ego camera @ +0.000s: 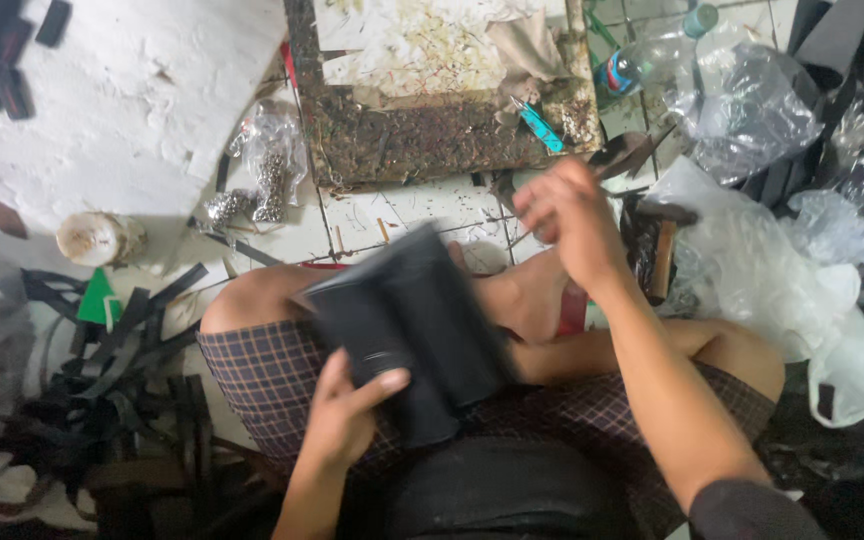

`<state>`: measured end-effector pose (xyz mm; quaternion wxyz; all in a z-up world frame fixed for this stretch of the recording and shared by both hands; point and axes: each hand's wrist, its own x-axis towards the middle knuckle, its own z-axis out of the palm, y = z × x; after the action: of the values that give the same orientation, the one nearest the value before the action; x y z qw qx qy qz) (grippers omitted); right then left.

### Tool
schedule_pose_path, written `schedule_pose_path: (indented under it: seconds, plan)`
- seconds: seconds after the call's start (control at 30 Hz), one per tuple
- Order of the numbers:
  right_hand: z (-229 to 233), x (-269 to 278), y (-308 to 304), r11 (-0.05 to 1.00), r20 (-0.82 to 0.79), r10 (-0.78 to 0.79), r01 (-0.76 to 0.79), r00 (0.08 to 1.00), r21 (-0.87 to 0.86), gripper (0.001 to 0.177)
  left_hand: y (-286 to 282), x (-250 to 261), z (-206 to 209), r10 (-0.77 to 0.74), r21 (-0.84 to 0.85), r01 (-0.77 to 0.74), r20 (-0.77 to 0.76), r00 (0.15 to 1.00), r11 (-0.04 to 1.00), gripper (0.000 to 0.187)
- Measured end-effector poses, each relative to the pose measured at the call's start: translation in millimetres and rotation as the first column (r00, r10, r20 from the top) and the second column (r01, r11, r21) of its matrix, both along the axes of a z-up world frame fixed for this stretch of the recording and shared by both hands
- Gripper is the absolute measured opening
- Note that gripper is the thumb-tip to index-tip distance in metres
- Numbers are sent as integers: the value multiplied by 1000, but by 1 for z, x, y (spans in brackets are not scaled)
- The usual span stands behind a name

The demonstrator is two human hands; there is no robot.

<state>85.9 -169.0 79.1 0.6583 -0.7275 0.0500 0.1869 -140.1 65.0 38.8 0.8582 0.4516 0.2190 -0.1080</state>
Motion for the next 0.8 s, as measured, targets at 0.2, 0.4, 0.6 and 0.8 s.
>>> schedule_pose_path:
  seconds: [0.2,0.4,0.6,0.8]
  plan:
    - [-84,76,46,631,391,589,-100,708,-770,17,27,-80,14,637,108,-679,-477,605,726,61]
    - [-74,89,27,627,656,493,289,572,-723,15,52,-102,10,487,433,-225,-800,350,873,68]
    - [-100,97,-26,353,331,482,166,811,-921,22,84,-54,48,528,588,83,-773,350,805,56]
    - [-94,92,2,450,650,482,471,588,-759,13,103,-74,14,577,794,50,-482,659,606,62]
